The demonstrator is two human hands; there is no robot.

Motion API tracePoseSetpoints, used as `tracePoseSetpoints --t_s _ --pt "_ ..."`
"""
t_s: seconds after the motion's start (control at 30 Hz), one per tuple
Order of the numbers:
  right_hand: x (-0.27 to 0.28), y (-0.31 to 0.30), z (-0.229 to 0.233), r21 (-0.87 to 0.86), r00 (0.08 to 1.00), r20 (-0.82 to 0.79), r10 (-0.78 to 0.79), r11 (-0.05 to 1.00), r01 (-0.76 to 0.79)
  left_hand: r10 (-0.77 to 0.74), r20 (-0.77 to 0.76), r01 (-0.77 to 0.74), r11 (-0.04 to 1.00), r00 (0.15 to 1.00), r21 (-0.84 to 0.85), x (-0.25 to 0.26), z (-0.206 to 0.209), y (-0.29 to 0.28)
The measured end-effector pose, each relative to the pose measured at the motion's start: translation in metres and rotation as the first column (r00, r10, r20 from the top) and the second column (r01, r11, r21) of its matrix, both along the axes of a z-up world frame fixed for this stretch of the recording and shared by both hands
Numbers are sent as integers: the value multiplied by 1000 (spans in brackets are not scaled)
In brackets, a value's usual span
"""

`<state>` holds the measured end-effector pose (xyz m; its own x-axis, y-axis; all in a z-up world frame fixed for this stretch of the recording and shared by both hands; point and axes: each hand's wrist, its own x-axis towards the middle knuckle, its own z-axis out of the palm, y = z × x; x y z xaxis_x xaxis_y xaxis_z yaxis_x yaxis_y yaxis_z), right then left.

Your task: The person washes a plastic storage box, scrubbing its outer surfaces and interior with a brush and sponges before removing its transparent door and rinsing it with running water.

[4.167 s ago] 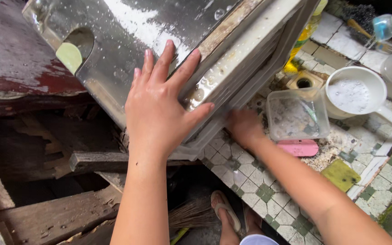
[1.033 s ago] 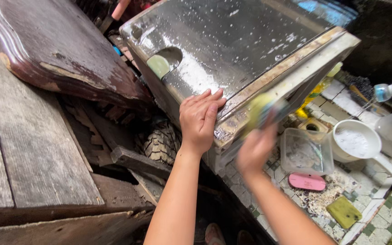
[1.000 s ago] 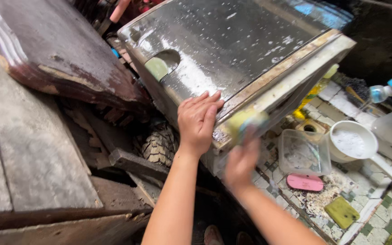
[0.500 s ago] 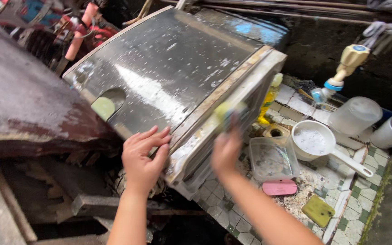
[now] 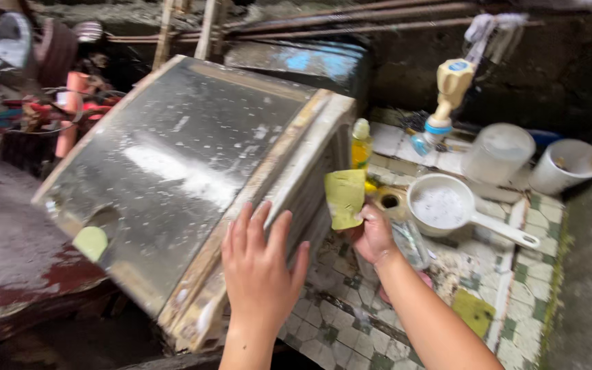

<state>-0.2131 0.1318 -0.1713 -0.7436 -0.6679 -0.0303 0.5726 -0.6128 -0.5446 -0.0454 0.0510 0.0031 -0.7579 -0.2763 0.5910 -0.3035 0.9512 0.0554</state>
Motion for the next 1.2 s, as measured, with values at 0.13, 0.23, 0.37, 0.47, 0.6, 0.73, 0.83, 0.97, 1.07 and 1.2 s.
tracePoseSetpoints --t_s 0.13,0.23,0.37,0.47,0.6,0.73,0.83,0.97,1.07,1.2 --pt "-19 43 -24 -131 914 402 52 991 1 -109 55 112 992 993 -52 -21 -19 17" --pt "-69 79 -48 243 923 308 -232 957 160 -205 70 204 979 976 20 -33 -33 15" --pt "-138 112 -76 824 846 -453 281 -232 518 -247 160 236 968 956 85 -53 -68 21" --pt "-162 109 -100 852 842 -118 526 -381 358 -291 249 271 956 924 115 -62 -88 22" --pt "-172 97 -130 771 750 -57 659 -448 452 -259 224 245 966 940 87 -66 -88 15" --pt "-165 98 -110 812 785 -187 591 -356 462 -180 191 203 973 965 -108 -65 -57 -1" --pt "-138 93 -65 872 813 -381 441 -121 474 -50 96 66 982 994 -175 -67 -26 -14" --pt "-81 49 -1 570 682 -725 100 643 511 49 248 -47 999 968 -13 -94 6 -33" --pt "-82 -10 47 75 629 -716 -302 863 500 178 353 -153 983 918 -97 -119 18 -34" --pt "-82 -88 89 16 470 -706 -530 652 758 257 480 -286 958 839 -12 -124 18 -29"
